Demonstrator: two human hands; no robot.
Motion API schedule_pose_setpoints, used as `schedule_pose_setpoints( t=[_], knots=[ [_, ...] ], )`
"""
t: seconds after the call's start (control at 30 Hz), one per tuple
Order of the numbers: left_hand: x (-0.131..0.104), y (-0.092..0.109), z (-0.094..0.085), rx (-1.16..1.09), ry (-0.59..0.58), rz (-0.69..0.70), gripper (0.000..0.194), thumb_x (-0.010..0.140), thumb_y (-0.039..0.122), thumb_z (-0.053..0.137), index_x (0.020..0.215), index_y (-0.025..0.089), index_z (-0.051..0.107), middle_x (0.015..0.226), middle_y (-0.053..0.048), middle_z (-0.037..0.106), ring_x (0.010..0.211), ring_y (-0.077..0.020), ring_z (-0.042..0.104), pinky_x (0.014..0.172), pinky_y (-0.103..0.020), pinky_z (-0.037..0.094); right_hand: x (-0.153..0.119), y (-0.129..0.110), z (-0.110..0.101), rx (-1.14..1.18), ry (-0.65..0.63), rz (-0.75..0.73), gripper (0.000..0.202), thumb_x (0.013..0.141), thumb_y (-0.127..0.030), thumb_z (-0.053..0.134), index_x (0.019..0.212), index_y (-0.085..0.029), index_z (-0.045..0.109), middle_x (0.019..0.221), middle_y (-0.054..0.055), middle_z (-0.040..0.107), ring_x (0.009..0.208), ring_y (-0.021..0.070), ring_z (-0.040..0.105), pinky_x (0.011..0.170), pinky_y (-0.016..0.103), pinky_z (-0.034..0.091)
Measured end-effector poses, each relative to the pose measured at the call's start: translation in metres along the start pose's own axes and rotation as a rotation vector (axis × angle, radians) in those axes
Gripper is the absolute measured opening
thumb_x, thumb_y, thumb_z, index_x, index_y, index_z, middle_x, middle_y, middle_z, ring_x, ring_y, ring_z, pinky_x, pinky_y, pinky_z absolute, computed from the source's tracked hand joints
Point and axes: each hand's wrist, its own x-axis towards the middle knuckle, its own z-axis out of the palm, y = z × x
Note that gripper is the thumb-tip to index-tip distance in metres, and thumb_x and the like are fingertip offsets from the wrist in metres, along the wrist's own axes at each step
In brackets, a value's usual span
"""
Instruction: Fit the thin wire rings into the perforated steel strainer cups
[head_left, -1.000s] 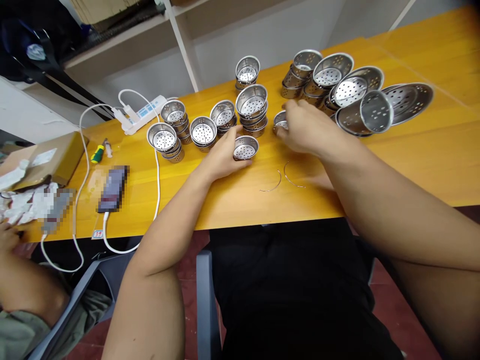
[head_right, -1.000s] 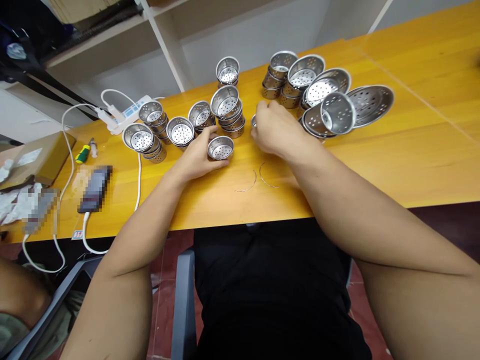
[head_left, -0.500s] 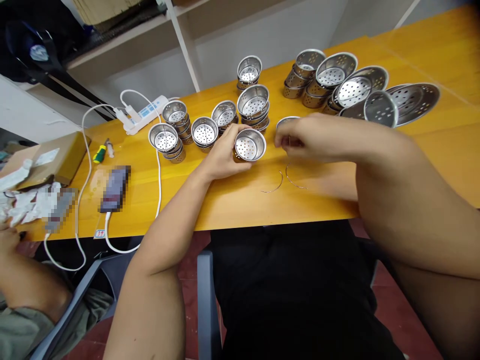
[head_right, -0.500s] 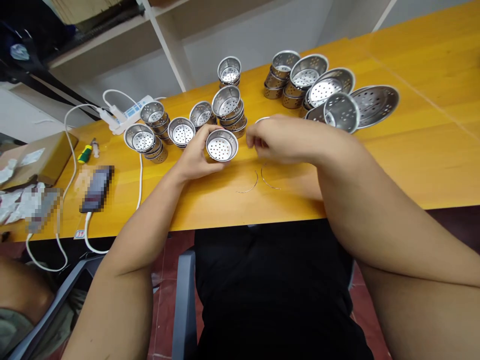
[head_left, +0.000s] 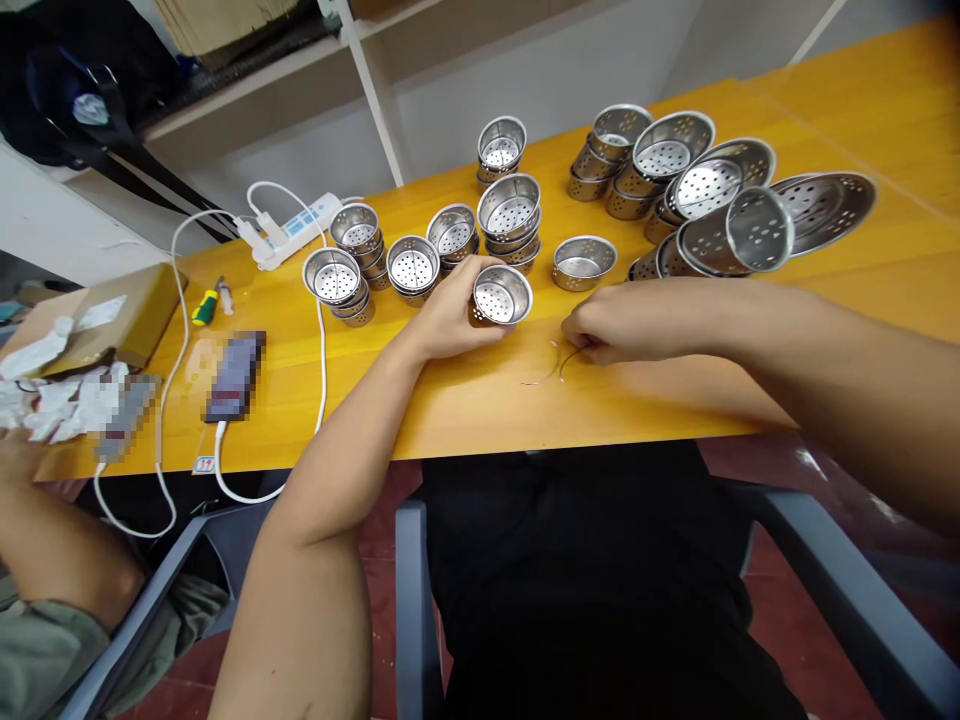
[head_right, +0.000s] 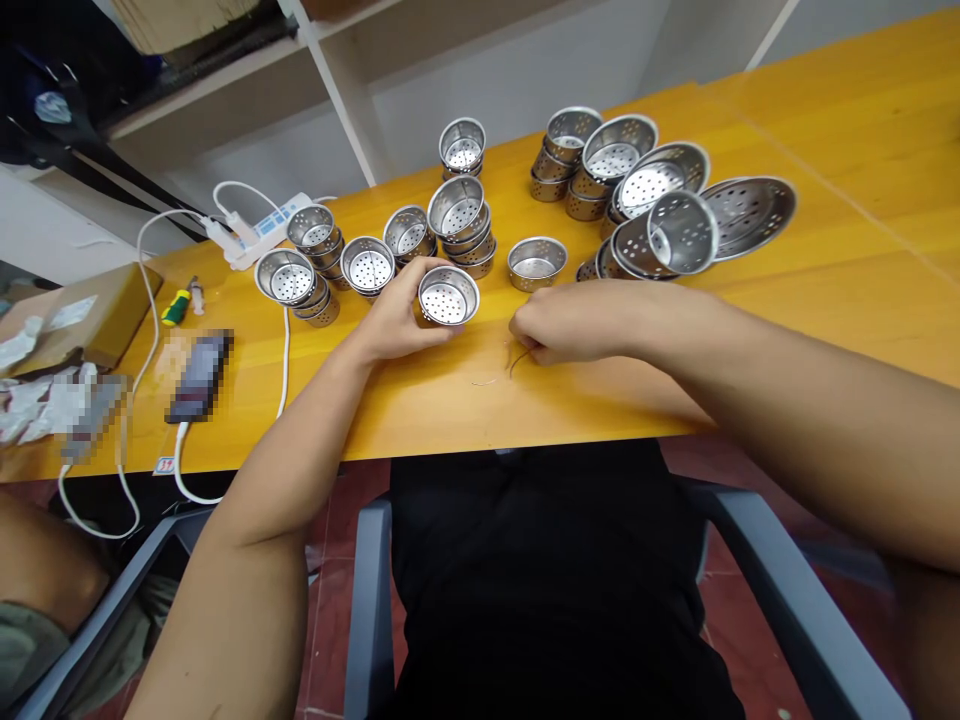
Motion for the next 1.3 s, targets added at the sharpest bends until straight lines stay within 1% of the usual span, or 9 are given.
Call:
schedule_pose_setpoints(
  t=[0.2,0.43,0.67,0.8,0.9,1.0,1.1,1.2,1.3],
  knots=[
    [-0.001,0.005,-0.002,0.010,-0.014,-0.053,0.077,0.083,0.034,0.089,0.154,0.024,0.061,0.164,-0.016,0.076,0.157,-0.0385,0.074,0.139,-0.057,0.059,-0.001,-0.001,0.010,-0.106,0.053,-0.073,0.014,0.095,-0.012,0.075,0.089,-0.024,0.080,0.101,0.012,0.089,0.077,0.0285,0.074,0.066,0.039,0.036],
    [-0.001,0.005,-0.001,0.017,-0.018,-0.079,0.079,0.082,0.031,0.089,0.155,0.022,0.061,0.165,-0.017,0.076,0.156,-0.0382,0.075,0.139,-0.056,0.060,-0.003,-0.003,0.014,-0.126,0.064,-0.128,0.014,0.096,-0.012,0.072,0.090,-0.024,0.074,0.107,0.013,0.089,0.081,0.0283,0.074,0.068,0.039,0.032],
    [0.000,0.002,-0.002,0.016,0.057,-0.058,0.074,0.084,0.035,0.090,0.151,0.022,0.062,0.159,-0.017,0.076,0.155,-0.0371,0.073,0.140,-0.055,0.058,-0.007,0.009,0.010,0.137,0.148,-0.159,0.018,0.093,-0.015,0.070,0.087,-0.028,0.060,0.086,0.004,0.079,0.070,0.0224,0.065,0.069,0.037,0.042],
    [0.000,-0.006,0.002,-0.025,0.140,-0.071,0.075,0.084,0.045,0.097,0.147,0.027,0.061,0.158,-0.015,0.076,0.155,-0.0369,0.072,0.141,-0.058,0.058,-0.011,0.018,0.006,0.416,0.286,-0.231,0.010,0.093,-0.024,0.073,0.101,-0.030,0.070,0.081,0.001,0.076,0.071,0.0229,0.068,0.072,0.040,0.052],
    [0.000,-0.015,0.007,-0.108,0.183,-0.086,0.079,0.087,0.058,0.098,0.148,0.029,0.058,0.158,-0.014,0.075,0.151,-0.0360,0.075,0.137,-0.059,0.061,-0.016,0.010,-0.003,0.691,0.458,-0.297,0.025,0.099,-0.035,0.082,0.124,-0.032,0.081,0.093,0.003,0.082,0.076,0.0251,0.075,0.074,0.045,0.060],
    [0.000,-0.024,0.010,-0.139,0.171,-0.087,0.086,0.090,0.073,0.094,0.153,0.031,0.052,0.158,-0.015,0.074,0.147,-0.0360,0.077,0.133,-0.062,0.062,-0.020,-0.007,-0.021,0.887,0.720,-0.324,0.021,0.102,-0.048,0.095,0.106,-0.029,0.087,0.081,0.004,0.082,0.065,0.0226,0.075,0.060,0.042,0.058],
    [0.001,-0.029,0.011,-0.135,0.183,-0.079,0.092,0.092,0.084,0.087,0.156,0.032,0.048,0.161,-0.015,0.072,0.150,-0.0370,0.076,0.134,-0.064,0.060,-0.013,-0.022,-0.039,1.007,1.004,-0.369,0.049,0.097,-0.072,0.104,0.093,-0.027,0.086,0.066,0.000,0.075,0.057,0.0203,0.072,0.054,0.038,0.055],
    [0.001,-0.032,0.013,-0.146,0.200,-0.069,0.096,0.092,0.090,0.083,0.157,0.033,0.043,0.160,-0.015,0.071,0.149,-0.0364,0.076,0.132,-0.062,0.062,0.008,-0.026,-0.045,1.071,1.109,-0.331,0.054,0.089,-0.078,0.108,0.096,-0.027,0.089,0.067,-0.002,0.074,0.054,0.0179,0.067,0.052,0.038,0.052],
    [-0.001,-0.035,0.015,-0.177,0.192,-0.079,0.104,0.092,0.095,0.081,0.161,0.035,0.033,0.161,-0.015,0.068,0.147,-0.0345,0.077,0.126,-0.059,0.066,0.036,-0.022,-0.031,1.072,1.134,-0.217,0.050,0.089,-0.073,0.107,0.107,-0.029,0.091,0.073,0.000,0.073,0.058,0.0188,0.061,0.057,0.041,0.053]
  ],
)
